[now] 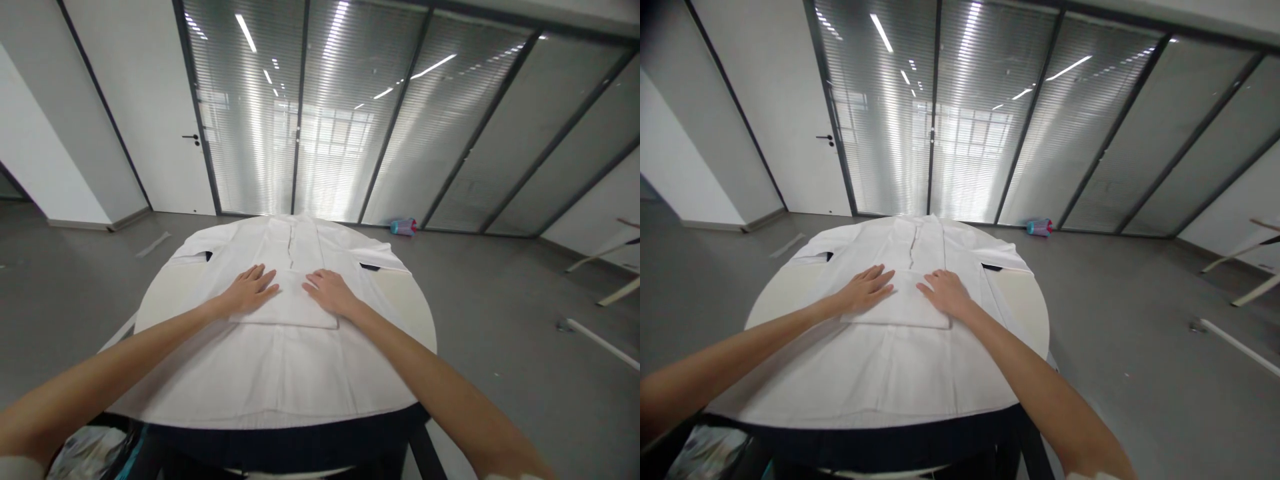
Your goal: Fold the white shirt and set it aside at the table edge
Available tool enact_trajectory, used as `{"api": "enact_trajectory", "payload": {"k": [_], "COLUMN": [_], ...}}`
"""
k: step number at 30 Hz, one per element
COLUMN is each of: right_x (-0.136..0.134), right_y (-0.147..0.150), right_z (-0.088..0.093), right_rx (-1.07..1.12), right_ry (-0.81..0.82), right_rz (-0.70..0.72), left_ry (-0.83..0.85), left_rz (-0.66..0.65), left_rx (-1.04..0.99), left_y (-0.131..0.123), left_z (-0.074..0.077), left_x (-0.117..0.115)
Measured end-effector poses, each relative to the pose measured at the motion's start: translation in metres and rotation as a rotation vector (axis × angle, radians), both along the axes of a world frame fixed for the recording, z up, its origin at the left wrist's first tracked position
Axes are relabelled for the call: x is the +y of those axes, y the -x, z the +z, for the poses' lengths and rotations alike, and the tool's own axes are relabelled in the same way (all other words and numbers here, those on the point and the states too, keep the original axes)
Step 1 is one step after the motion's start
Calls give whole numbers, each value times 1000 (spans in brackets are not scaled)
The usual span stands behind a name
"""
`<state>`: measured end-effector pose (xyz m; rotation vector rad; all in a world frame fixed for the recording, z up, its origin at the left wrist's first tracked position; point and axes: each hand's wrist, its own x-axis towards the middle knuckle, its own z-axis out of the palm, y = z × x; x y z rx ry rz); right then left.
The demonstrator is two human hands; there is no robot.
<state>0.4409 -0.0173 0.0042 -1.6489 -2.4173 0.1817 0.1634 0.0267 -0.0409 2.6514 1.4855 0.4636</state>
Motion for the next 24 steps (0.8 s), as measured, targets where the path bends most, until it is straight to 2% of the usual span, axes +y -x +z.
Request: {"api": "enact_trajectory", "payload": {"k": [3, 5, 7, 10, 12, 14, 18, 22, 24], "right_x": [48, 89, 134, 194, 226, 250, 279, 290, 291], "right_y": [-8, -13, -18, -25, -27, -28, -27, -25, -24], "right_z": [10, 15, 16, 11, 3, -9, -28, -35, -33], "right_rx": [124, 226, 361, 524, 570, 603, 689, 775, 830], "right_ry": [-107, -122, -62, 44, 63, 63, 49, 20, -6], "right_rz": [-62, -128, -206, -343, -412, -466, -584, -694, -692], "left_ry": [-8, -43, 26, 250, 356, 441, 568, 588, 580], "left_rz": [28, 60, 159, 343, 408, 436, 483, 497, 488], "left_rx": [-87, -208, -405, -680, -770, -838, -996, -1105, -1138], "left_y": [-2, -6, -10, -19, -25, -32, -42, -48, -51], "left_z": [10, 23, 37, 54, 60, 61, 57, 51, 51], "left_x": [21, 49, 88, 155, 194, 222, 250, 257, 256]}}
